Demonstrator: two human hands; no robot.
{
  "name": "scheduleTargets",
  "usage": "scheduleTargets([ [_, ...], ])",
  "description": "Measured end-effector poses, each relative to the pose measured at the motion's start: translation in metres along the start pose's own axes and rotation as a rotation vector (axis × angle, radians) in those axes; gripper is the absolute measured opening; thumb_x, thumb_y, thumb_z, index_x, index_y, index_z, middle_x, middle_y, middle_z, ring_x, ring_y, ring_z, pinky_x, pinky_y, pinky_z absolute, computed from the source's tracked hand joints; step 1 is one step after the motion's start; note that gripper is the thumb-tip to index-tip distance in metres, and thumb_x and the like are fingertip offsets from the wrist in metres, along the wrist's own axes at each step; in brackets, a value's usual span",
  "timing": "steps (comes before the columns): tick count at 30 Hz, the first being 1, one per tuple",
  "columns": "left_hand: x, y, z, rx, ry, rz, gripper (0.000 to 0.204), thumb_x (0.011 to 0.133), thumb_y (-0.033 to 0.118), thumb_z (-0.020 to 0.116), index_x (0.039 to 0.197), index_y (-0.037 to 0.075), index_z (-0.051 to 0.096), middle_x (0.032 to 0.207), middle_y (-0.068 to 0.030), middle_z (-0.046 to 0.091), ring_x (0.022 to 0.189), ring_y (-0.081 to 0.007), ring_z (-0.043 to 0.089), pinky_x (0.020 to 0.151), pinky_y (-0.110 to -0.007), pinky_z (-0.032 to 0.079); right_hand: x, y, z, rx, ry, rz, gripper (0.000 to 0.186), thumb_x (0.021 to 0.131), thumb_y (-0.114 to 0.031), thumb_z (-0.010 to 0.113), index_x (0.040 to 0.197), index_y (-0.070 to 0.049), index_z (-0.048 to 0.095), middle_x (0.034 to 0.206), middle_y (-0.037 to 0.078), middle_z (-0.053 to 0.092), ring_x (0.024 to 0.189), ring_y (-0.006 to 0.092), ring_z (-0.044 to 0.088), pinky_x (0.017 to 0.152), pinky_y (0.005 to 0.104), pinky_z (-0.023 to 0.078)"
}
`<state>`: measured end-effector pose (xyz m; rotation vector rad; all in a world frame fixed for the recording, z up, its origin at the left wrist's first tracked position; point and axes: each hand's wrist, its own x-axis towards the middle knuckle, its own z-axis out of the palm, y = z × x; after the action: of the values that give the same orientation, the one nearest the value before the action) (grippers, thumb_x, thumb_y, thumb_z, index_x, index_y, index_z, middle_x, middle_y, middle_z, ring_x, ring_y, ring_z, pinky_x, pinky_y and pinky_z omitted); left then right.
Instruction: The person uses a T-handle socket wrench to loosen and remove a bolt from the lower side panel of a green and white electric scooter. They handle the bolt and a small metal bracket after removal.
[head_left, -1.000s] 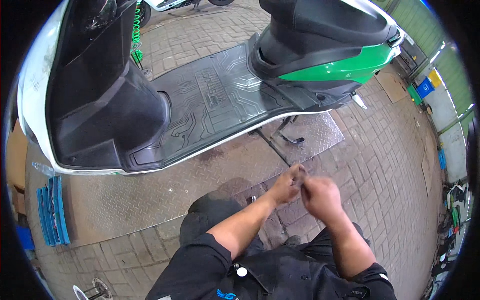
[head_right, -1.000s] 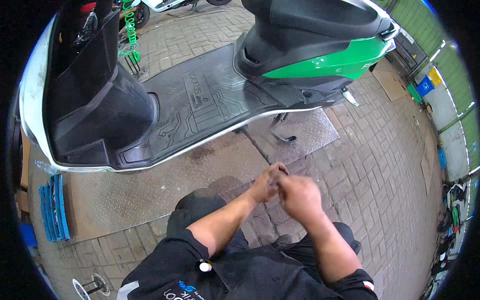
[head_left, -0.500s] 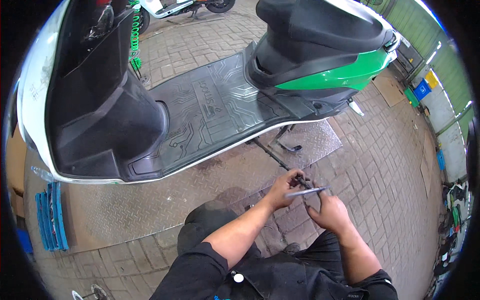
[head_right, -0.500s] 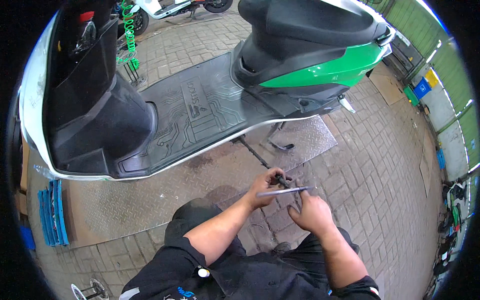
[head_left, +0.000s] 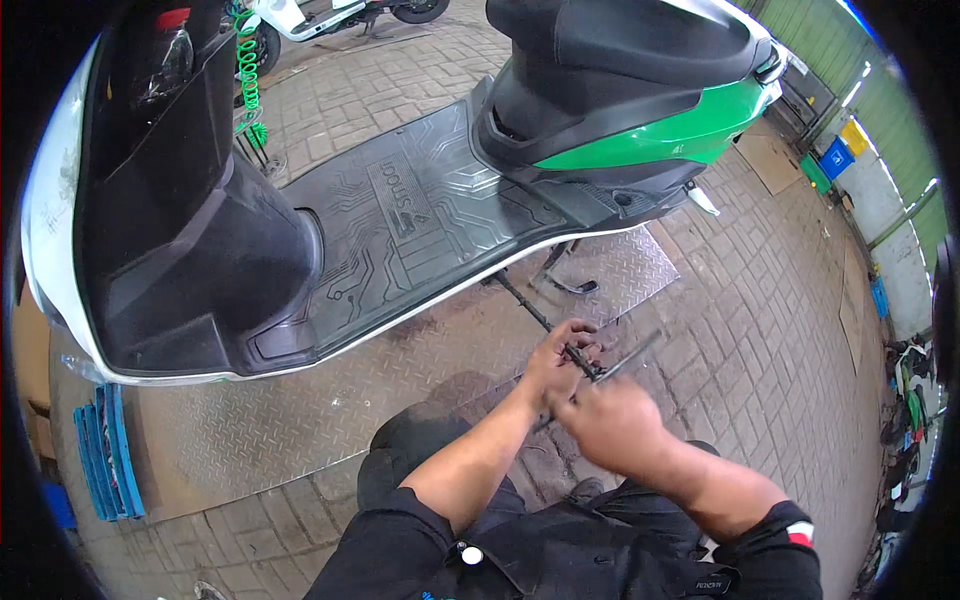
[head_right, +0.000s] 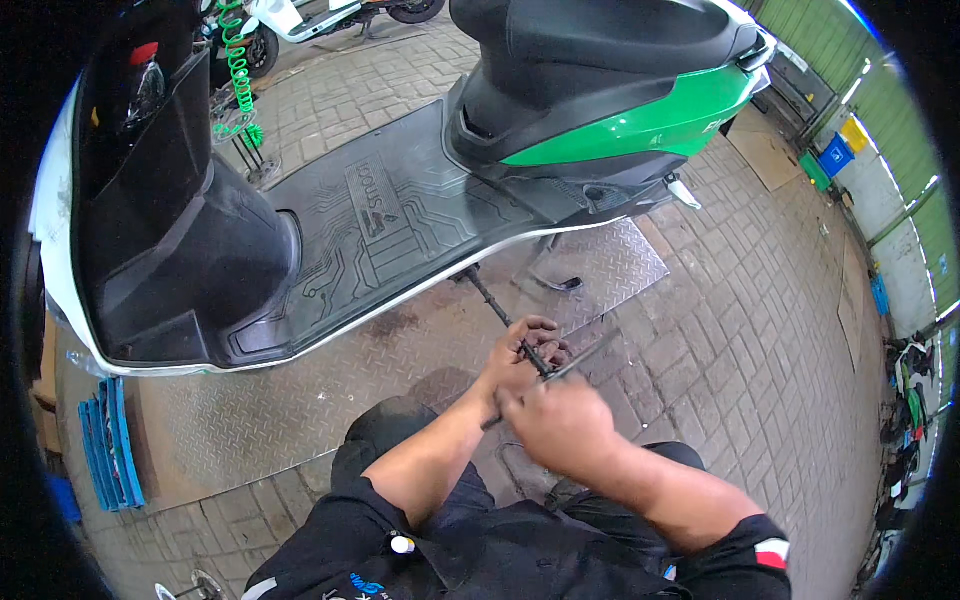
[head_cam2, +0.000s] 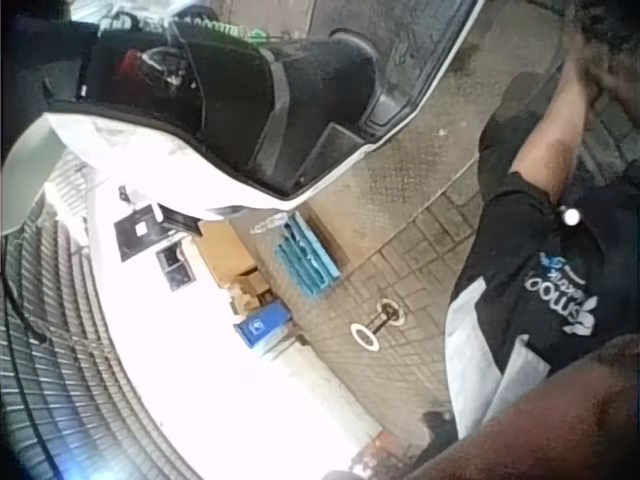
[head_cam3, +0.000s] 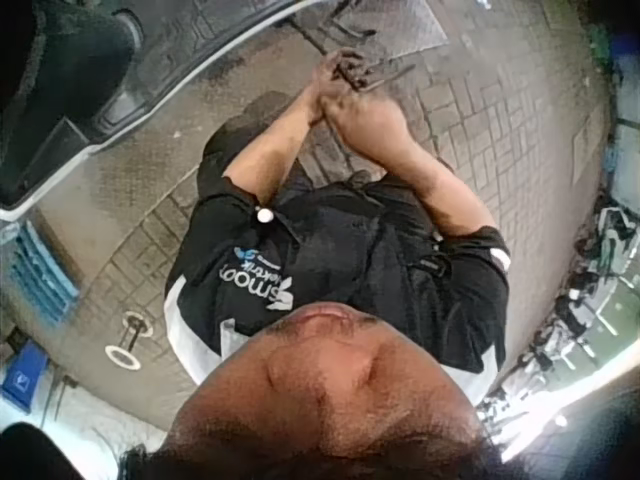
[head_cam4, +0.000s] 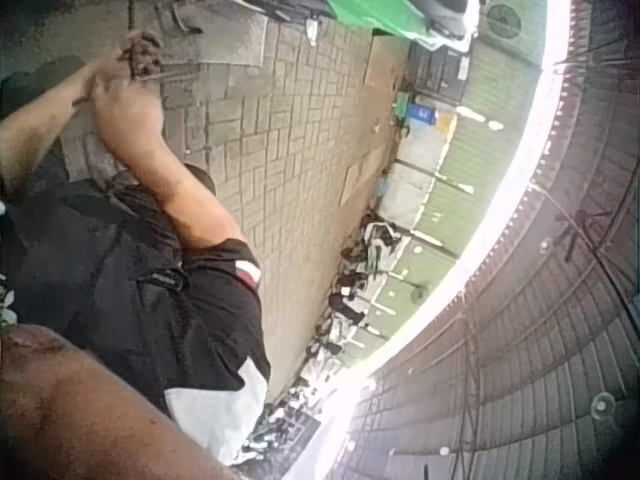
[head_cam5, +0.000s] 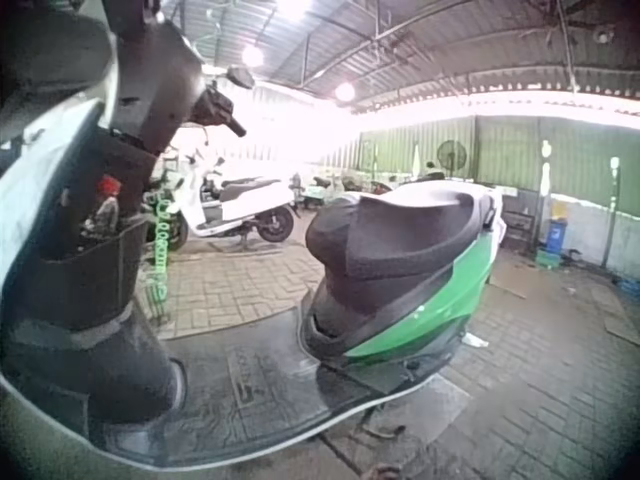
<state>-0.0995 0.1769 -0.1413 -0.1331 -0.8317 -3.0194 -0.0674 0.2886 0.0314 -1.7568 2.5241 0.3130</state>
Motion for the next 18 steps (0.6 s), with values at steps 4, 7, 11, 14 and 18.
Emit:
scheduleTargets([
  [4,-0.013,0.017,0.027,0.648,0.233,0.163,0.01,0.091,0.007,0.064,0.1,0.007,0.06,0.086,-0.0038,0.065,0.082,-0.0099,0.061,0.076,-0.026,0.051,-0.033,0.012,0.012,0.073,-0.118,-0.071,0.024,0.084,-0.018,0.052,0.104,-0.012,0.063,0.071,0.012,0.065,0.063,0.022,0.067,0.058,0.045,0.053],
  [7,-0.012,0.009,0.012,0.653,0.185,0.153,0.019,0.085,0.013,0.073,0.079,0.006,0.057,0.071,0.003,0.052,0.067,-0.0054,0.047,0.06,-0.022,0.04,-0.03,0.037,0.002,0.125,-0.288,0.308,0.029,0.08,-0.026,0.06,0.099,-0.005,0.06,0.072,0.014,0.066,0.068,0.0272,0.068,0.063,0.0431,0.054],
  [11,-0.004,0.001,0.017,0.794,0.253,0.155,0.019,0.084,0.013,0.074,0.08,0.008,0.057,0.069,0.0059,0.047,0.065,-0.0044,0.043,0.058,-0.022,0.038,-0.024,0.067,0.013,0.587,-0.053,0.621,0.051,0.074,-0.026,0.07,0.115,0.001,0.055,0.077,0.02,0.066,0.079,0.0308,0.068,0.071,0.0385,0.054],
  [14,-0.009,0.004,0.017,0.63,0.238,0.155,0.018,0.085,0.014,0.073,0.08,0.009,0.056,0.067,0.007,0.045,0.064,-0.0043,0.042,0.057,-0.022,0.038,-0.002,0.034,0.023,1.199,0.434,0.468,0.072,0.073,-0.017,0.073,0.135,0.001,0.043,0.075,0.019,0.064,0.08,0.0284,0.068,0.07,0.0368,0.053],
  [18,-0.017,0.013,0.001,0.417,0.443,-0.062,0.013,0.092,0.007,0.06,0.105,0.006,0.057,0.095,-0.0047,0.064,0.083,-0.0111,0.062,0.074,-0.027,0.052,0.02,0.009,-0.011,0.411,0.18,0.276,0.047,0.082,-0.022,0.067,0.121,-0.002,0.05,0.065,0.004,0.063,0.061,0.0238,0.066,0.055,0.0369,0.05],
])
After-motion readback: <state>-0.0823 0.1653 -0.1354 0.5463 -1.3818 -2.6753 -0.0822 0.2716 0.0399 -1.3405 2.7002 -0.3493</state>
